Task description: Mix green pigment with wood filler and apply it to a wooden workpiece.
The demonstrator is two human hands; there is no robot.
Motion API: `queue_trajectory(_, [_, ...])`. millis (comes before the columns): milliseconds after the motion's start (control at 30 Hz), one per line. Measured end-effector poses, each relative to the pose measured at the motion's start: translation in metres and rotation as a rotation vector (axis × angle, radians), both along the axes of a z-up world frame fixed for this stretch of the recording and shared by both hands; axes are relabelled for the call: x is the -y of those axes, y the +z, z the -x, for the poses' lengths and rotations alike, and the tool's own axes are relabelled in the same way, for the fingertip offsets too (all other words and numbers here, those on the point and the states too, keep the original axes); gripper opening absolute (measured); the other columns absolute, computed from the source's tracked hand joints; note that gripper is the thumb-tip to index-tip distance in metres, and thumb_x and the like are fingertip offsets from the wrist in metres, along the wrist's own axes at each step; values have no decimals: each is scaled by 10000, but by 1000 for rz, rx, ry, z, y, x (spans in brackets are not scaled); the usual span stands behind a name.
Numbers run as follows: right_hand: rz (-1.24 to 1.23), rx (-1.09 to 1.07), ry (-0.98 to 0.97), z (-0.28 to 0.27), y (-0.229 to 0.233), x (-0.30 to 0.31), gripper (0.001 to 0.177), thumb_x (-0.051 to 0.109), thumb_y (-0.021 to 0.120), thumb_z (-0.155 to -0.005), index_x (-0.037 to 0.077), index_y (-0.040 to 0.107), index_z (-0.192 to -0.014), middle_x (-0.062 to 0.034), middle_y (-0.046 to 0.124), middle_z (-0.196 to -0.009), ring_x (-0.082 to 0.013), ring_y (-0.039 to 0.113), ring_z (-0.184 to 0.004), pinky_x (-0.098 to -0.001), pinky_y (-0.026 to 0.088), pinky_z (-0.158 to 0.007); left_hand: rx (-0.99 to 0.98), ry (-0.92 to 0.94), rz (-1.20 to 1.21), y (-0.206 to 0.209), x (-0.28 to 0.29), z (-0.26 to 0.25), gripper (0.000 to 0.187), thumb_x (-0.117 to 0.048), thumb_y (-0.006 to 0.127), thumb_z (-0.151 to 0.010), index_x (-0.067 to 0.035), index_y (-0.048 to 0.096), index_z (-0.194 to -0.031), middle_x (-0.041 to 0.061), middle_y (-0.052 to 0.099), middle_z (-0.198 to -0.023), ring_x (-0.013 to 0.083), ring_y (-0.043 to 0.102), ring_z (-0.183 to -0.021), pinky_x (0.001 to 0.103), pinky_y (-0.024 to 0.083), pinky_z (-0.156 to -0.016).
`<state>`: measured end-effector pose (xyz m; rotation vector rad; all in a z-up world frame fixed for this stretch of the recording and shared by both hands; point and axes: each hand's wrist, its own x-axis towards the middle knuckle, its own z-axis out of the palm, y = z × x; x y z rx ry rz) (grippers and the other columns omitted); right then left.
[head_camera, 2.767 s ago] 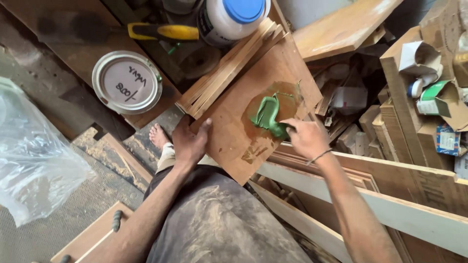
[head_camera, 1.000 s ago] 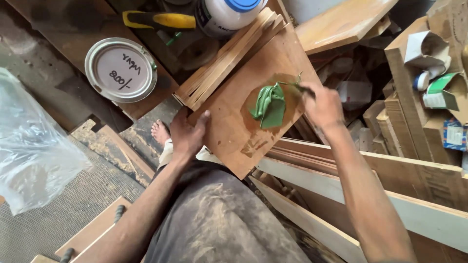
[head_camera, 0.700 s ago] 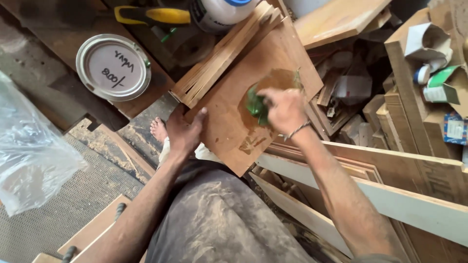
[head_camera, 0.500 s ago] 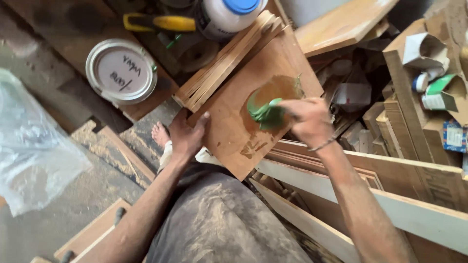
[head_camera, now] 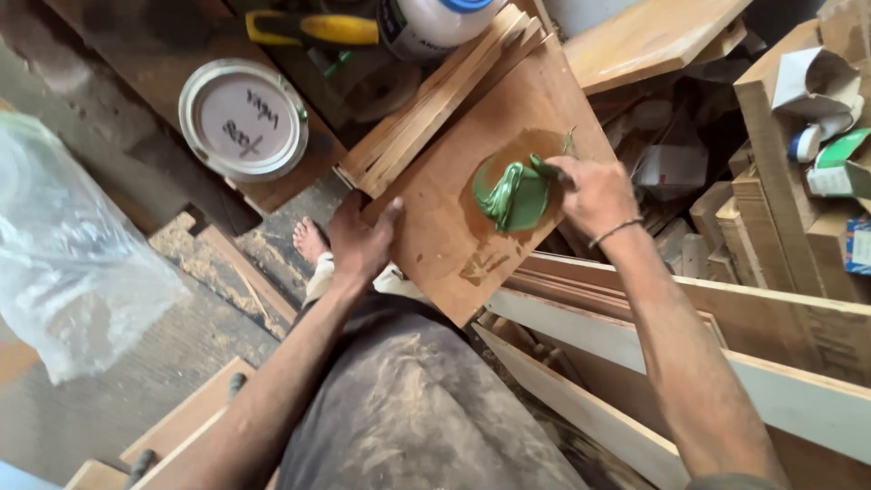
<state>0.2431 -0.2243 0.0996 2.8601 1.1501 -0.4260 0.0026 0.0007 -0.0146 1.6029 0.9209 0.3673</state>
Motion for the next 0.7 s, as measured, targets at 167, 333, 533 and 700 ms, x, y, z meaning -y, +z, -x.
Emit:
queue_trajectory(167, [-30, -19, -49, 36, 4, -4, 309, 106, 621, -936, 169, 747, -1210, -166, 736, -882, -309, 699, -766, -442, 563, -710, 53, -6, 121, 9, 0, 7, 365, -274, 763, -902, 61, 656, -998, 200, 711, -880, 286, 672, -797, 416, 529, -725])
queue_trajectory(333, [23, -179, -527, 66, -28, -1, 185, 204, 667, -942, 151, 748, -1100, -107, 721, -771, -247, 697, -682, -419, 542, -641, -24, -57, 198, 18, -7, 1, 372, -263, 748, -895, 51, 668, -1080, 208, 735, -924, 328, 672, -790, 419, 519, -707])
queue_trajectory(533, [-598, -436, -1055, 63, -28, -1, 193, 124, 711, -900, 68, 732, -1084, -10, 751, -905, -129, 703, -809, -324, 549, -751, 250, -29, 78, 9, -5, 3, 388, -234, 739, -952, 75, 642, -1166, 194, 729, -1064, 276, 704, -975, 390, 543, -841])
queue_trajectory(700, [-389, 103, -153, 68, -54, 27, 297, 79, 623, -1058, 139, 696, -1340, -53, 749, -1205, -166, 718, -1058, -351, 533, -917, 75, -46, 184, 10, -5, 3, 358, -251, 749, -935, 75, 644, -1040, 191, 714, -897, 278, 651, -819, 396, 512, -721])
